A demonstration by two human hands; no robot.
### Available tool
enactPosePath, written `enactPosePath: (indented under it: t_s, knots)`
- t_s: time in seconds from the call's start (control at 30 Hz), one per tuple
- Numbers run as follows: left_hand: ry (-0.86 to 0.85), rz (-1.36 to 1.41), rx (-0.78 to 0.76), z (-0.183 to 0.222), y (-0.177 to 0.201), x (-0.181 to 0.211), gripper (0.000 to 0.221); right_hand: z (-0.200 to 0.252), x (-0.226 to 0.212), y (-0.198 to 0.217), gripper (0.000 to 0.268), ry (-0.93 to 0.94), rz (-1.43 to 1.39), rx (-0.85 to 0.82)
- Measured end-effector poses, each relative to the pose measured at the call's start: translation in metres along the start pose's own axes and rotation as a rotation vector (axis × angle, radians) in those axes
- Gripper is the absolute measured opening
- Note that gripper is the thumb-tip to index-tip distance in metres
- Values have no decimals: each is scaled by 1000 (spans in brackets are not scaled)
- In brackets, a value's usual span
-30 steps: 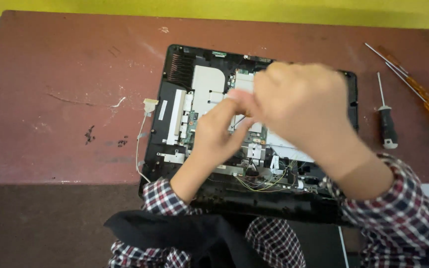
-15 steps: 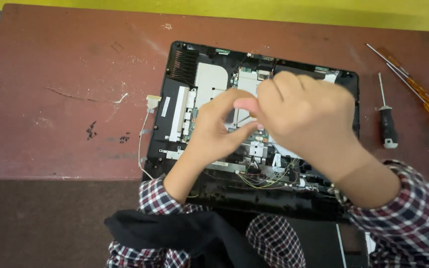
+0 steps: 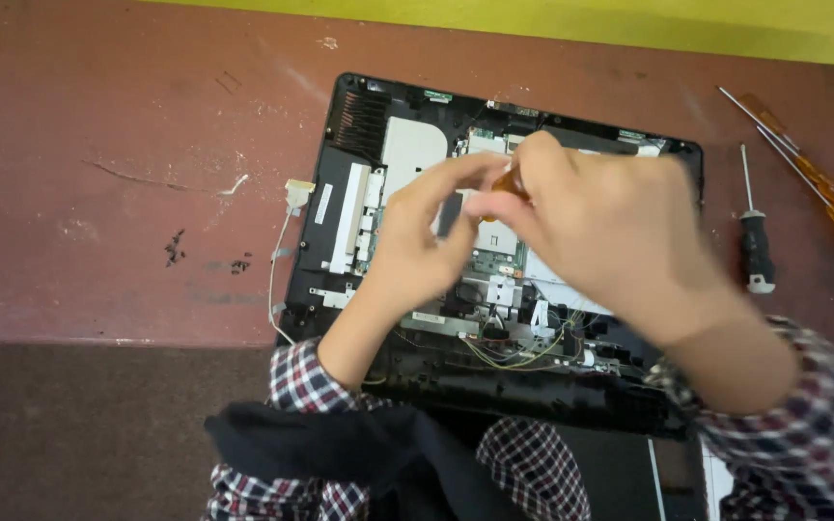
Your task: Disassembling an all-in-one computer by removing internal screws and lifting the LCD panel to access components.
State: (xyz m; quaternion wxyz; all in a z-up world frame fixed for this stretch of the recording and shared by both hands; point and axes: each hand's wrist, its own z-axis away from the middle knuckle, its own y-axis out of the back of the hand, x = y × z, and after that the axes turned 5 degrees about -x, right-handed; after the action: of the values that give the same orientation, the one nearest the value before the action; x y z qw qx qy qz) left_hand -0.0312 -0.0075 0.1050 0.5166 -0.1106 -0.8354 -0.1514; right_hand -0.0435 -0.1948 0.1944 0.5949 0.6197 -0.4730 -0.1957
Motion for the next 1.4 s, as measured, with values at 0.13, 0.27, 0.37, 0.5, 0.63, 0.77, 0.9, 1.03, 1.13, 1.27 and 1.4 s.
enactPosePath:
  t_s: [0.13, 0.27, 0.37, 0.5, 0.63, 0.77, 0.9, 1.03, 1.13, 1.27, 1.4]
  knots:
    - [-82, -93, 90, 0, -2, 5, 15, 1, -12, -11, 62, -42, 238, 105]
    - [-149, -150, 106, -5, -2, -8, 11, -22, -14, 40, 54, -17, -412, -250]
    - [-50, -35, -27, -5, -1, -8, 14, -15, 2, 37, 49, 263, -653, -60]
    - [-22, 5, -34, 2, -5, -19, 24, -14, 8, 17, 17, 175, -593, -29]
    - [110, -148, 26, 16, 13, -6, 36, -7, -2, -37, 54, -51, -662, 34]
    - [146, -535, 19, 54, 24, 26, 28, 10, -8, -70, 19, -27, -1039, 244]
    - [225, -738, -90, 92, -8, -15, 35, -2, -18, -73, 33, -108, -1129, 664]
    - [301, -1002, -210, 109, -28, -57, 67, -9, -17, -92, 30, -59, -1100, 666]
    - [298, -1116, -220, 114, -34, -64, 70, -3, -14, -97, 33, -102, -1090, 681]
    - [270, -1162, -231, 119, -36, -68, 72, -5, -19, -95, 34, -122, -1139, 622]
    - [268, -1178, -229, 120, -37, -68, 73, -3, -24, -101, 35, -192, -1208, 574]
